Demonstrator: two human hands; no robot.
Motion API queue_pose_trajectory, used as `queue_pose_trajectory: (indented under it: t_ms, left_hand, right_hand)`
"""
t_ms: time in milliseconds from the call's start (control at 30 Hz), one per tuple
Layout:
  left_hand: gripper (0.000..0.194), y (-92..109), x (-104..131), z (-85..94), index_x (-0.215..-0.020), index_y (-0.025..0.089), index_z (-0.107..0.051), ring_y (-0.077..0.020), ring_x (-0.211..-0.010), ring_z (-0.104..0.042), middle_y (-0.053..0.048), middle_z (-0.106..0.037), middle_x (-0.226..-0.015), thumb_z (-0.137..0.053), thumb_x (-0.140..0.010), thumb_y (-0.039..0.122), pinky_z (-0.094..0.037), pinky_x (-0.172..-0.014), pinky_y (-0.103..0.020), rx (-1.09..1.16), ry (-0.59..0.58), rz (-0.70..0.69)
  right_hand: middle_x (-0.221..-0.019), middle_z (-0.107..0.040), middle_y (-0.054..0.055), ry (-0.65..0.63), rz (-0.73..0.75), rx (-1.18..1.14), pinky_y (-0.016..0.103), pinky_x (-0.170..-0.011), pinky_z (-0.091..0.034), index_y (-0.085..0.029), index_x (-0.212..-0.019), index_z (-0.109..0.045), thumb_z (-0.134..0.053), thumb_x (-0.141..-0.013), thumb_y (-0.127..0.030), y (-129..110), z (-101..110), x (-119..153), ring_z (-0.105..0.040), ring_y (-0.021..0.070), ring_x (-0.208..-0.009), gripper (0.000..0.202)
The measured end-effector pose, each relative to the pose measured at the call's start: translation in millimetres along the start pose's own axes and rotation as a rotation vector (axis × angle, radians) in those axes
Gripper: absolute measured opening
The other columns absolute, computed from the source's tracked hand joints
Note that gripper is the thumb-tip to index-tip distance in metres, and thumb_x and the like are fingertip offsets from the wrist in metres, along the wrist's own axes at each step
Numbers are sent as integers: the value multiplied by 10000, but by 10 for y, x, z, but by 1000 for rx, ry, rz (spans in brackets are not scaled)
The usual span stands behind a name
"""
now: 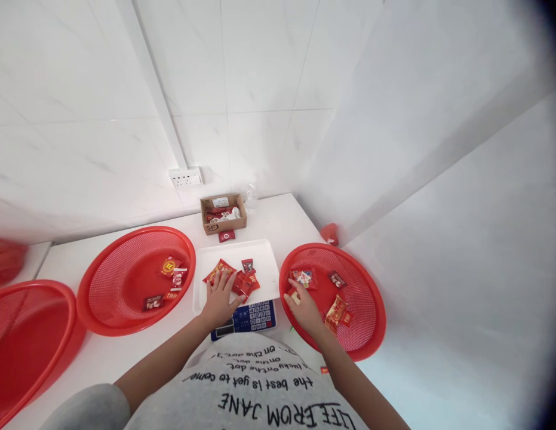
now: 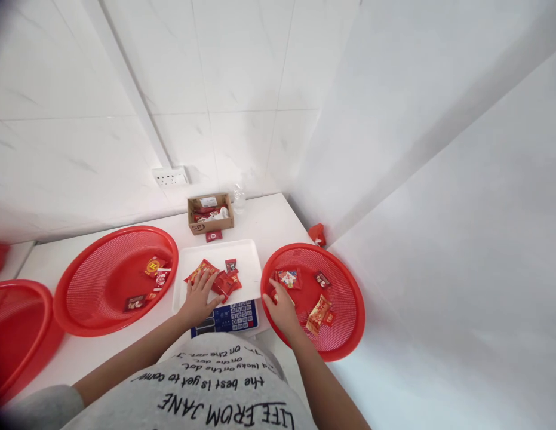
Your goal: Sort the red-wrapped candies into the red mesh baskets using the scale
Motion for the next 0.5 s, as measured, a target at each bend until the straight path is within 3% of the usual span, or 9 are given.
queue_pose_trajectory:
  t_ms: [100, 200, 333, 500]
  left_hand:
    - [698, 32, -146, -58, -1414, 237, -215, -361, -1361, -28, -115, -133, -1501, -370, -822, 573, -108, -1018, -621, -4, -42, 80]
    - [744, 80, -294, -105, -1414, 236, -213, -365, -1359, 15, -112, -100, -1507, -421, -791, 587, -81, -1017, -627, -57, -68, 38]
    - [775, 95, -385, -78, -1409, 234, -234, -351, -1363, 15, -114, -111, -1504, -523, -755, 533, -68, -1030, -613, -100, -61, -58]
    - [726, 228, -275, 31, -1386, 201, -294, -305, -1368, -88, -119, -210, -1482, -546, -762, 474, -78, -1077, -545, -65, 55, -213]
  right_hand:
    - [-1414, -352, 106, -145, -24, 165, 379, -1087, -240, -150, -1346, -349, -529, -741, -372, 202, -127, 220, -290, 212, -1317, 669]
    - [-1450, -277, 120, -265, -70, 259, 358, -1090, -230, -118, -1395, -248, -589, -694, -354, 354, -289, 345, -244, 221, -1337, 814]
    - [-1415, -346, 125, -330, -128, 297, 384, -1040, -302, -149, -1422, -168, -542, -733, -291, 425, -344, 370, -344, 244, -1287, 797]
    - [-1379, -404, 129, -411, -144, 436, 391, -951, -375, -193, -1430, -132, -426, -807, -238, 548, -235, 391, -464, 252, -1196, 690]
Point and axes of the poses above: each hand's wrist, its own x-axis away from the middle knuckle, its own z-axis out of the back of the hand, y = z × x, the point moved 9 cm from there along -x, towards the middle knuckle
